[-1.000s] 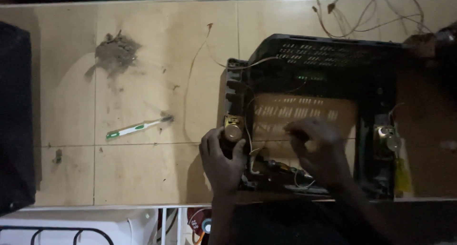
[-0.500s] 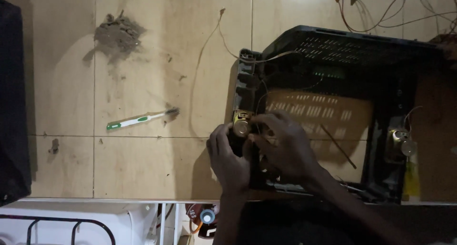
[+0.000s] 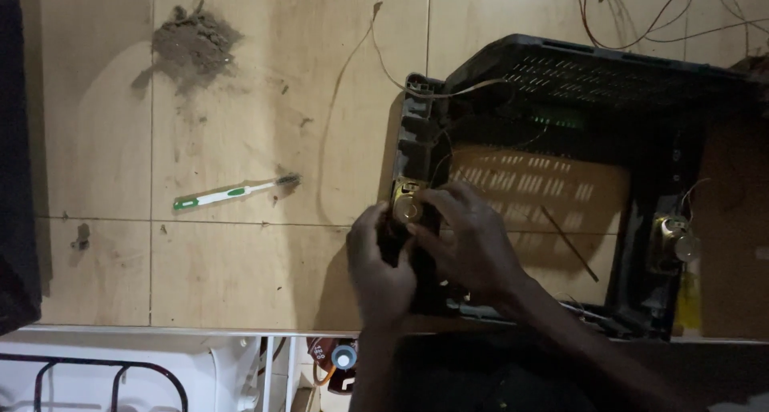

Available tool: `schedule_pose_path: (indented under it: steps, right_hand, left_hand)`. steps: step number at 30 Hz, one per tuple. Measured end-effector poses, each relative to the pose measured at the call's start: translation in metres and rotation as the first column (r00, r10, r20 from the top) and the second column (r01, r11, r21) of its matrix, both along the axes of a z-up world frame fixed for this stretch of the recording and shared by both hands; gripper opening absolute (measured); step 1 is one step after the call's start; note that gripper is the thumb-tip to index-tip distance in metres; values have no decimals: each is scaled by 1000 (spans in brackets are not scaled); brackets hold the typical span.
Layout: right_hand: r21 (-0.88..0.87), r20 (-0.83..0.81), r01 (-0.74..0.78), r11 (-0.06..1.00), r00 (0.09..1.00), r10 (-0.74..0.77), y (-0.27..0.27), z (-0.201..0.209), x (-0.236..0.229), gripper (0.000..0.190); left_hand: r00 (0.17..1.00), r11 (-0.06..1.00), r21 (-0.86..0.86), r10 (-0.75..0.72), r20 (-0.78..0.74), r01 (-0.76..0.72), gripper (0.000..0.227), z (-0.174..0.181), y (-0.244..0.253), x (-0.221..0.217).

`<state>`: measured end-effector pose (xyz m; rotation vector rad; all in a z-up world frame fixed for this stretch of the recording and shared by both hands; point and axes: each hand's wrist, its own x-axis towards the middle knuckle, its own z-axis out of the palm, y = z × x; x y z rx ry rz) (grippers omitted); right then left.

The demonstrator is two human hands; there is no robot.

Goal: Removing internal components like speakers and wiring from a television casing using a screwdriver.

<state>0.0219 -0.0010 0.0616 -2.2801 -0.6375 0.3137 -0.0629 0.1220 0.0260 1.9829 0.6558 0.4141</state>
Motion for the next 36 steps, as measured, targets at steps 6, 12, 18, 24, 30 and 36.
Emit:
schedule_pose_path:
  steps: [6, 12, 18, 24, 30, 36]
  right_hand:
    - [-7, 60, -36, 999, 997, 37, 6, 8, 1, 34]
    - [-73, 3, -14, 997, 1000, 14, 10, 16, 4, 30]
    - [-99, -78, -75, 992, 995, 68, 7, 21, 9, 30]
    - [-83, -91, -96, 992, 992, 89, 3, 14, 13, 33]
    - [-118, -78, -109, 987, 992, 100, 5, 20, 13, 32]
    - [-115, -84, -109, 987, 991, 100, 3, 15, 14, 31]
  left_hand:
    - [997, 944, -325, -69, -23, 58, 41, 7, 14, -24]
    - [999, 981, -188, 29, -36, -35, 23, -13, 10, -24]
    - [992, 978, -167, 123, -42, -128, 15, -16, 8, -18]
    - [987, 976, -151, 162, 15, -158, 24, -20, 8, -18]
    - [975, 964, -153, 207, -86, -218, 32, -17, 3, -15]
    - [977, 959, -185, 211, -43, -215, 34, -15, 3, -17]
